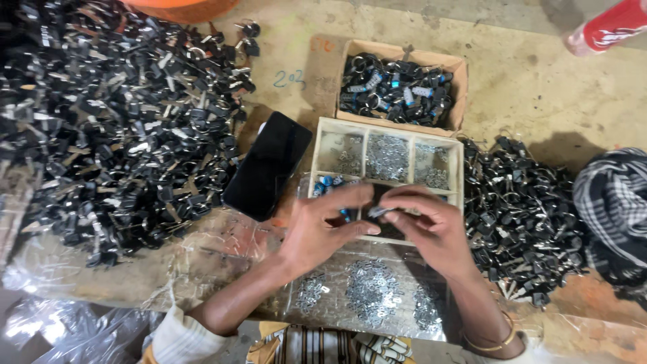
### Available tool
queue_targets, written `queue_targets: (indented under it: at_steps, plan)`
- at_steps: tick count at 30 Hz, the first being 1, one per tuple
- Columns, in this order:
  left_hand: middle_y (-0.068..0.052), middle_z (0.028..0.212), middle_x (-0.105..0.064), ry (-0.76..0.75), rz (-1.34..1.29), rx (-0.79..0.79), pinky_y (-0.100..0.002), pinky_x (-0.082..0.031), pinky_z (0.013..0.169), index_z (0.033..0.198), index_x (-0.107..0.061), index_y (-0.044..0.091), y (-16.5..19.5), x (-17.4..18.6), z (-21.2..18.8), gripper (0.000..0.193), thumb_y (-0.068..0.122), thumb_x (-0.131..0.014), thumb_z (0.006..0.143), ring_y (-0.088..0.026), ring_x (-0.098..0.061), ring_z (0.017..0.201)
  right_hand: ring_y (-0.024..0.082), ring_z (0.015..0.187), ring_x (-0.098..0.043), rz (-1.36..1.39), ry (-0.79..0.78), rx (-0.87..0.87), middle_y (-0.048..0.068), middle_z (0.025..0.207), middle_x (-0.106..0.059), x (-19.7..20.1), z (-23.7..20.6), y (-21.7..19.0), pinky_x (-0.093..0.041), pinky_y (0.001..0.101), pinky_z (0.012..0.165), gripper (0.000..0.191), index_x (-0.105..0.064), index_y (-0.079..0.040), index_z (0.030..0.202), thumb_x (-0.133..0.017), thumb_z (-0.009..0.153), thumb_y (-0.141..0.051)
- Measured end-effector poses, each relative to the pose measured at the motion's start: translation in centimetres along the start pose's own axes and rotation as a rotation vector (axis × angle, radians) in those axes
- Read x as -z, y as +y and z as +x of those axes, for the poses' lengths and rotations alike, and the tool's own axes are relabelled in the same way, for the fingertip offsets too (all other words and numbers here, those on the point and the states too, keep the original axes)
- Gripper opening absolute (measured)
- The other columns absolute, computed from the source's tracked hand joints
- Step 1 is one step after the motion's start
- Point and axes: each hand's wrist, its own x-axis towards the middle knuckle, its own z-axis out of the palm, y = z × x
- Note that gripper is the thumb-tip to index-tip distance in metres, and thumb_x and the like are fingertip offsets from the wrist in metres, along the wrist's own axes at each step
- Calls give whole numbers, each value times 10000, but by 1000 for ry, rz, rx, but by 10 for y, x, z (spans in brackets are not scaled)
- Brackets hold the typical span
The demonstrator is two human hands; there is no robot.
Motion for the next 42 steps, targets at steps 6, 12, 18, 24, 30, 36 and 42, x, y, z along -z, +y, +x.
queue_targets:
  at_steps: [6,12,18,24,30,36,42]
  plan:
    - [-172,1416,-593,259,820,-55,-472,-523,924,1479,-448,89,8,69,18,812,215,-851,786,-335,-595,1179,169,957,-735,50,117,-32,106,1185,-690,4,-3,4,-614,265,808,251,-724,27,1156,-683,916,90]
    - [-220,1479,-446,135,1032,184,-601,-370,1033,1578,-214,115,-9,70,27,1151,273,-898,665,-427,-438,1321,184,1029,-709,119,98,5,124,1238,-646,5,-4,5,-624,299,898,237,-711,39,1151,-654,929,99]
    - [-117,1432,-565,200,1043,188,-546,-429,1029,1525,-305,150,-18,62,28,1041,198,-880,659,-353,-552,1284,187,1028,-708,125,91,-3,124,1226,-644,3,-5,3,-631,312,892,230,-711,44,1134,-645,922,105]
    - [-141,1362,-613,213,964,192,-555,-423,1021,1512,-302,136,-17,68,28,1077,181,-914,627,-370,-568,1254,180,1025,-707,115,89,-1,125,1215,-651,3,-6,5,-628,304,877,238,-718,32,1118,-643,909,118]
    - [-206,1374,-592,204,881,198,-514,-459,1018,1528,-269,119,-21,70,29,1112,170,-916,626,-410,-572,1249,177,1023,-706,114,83,-4,124,1207,-654,3,-7,8,-629,299,865,240,-720,25,1111,-642,907,124]
    - [-227,1381,-587,219,874,140,-485,-486,1009,1527,-268,104,-28,71,28,1110,167,-909,623,-418,-589,1240,180,1013,-709,109,75,-6,125,1206,-657,3,-6,10,-626,298,861,241,-720,27,1112,-650,902,122]
    - [-217,1348,-608,251,876,116,-488,-509,955,1477,-314,81,-33,70,27,1057,160,-904,603,-409,-610,1203,183,1015,-711,114,69,-18,125,1208,-657,3,-6,10,-632,306,869,237,-720,32,1107,-647,900,122]
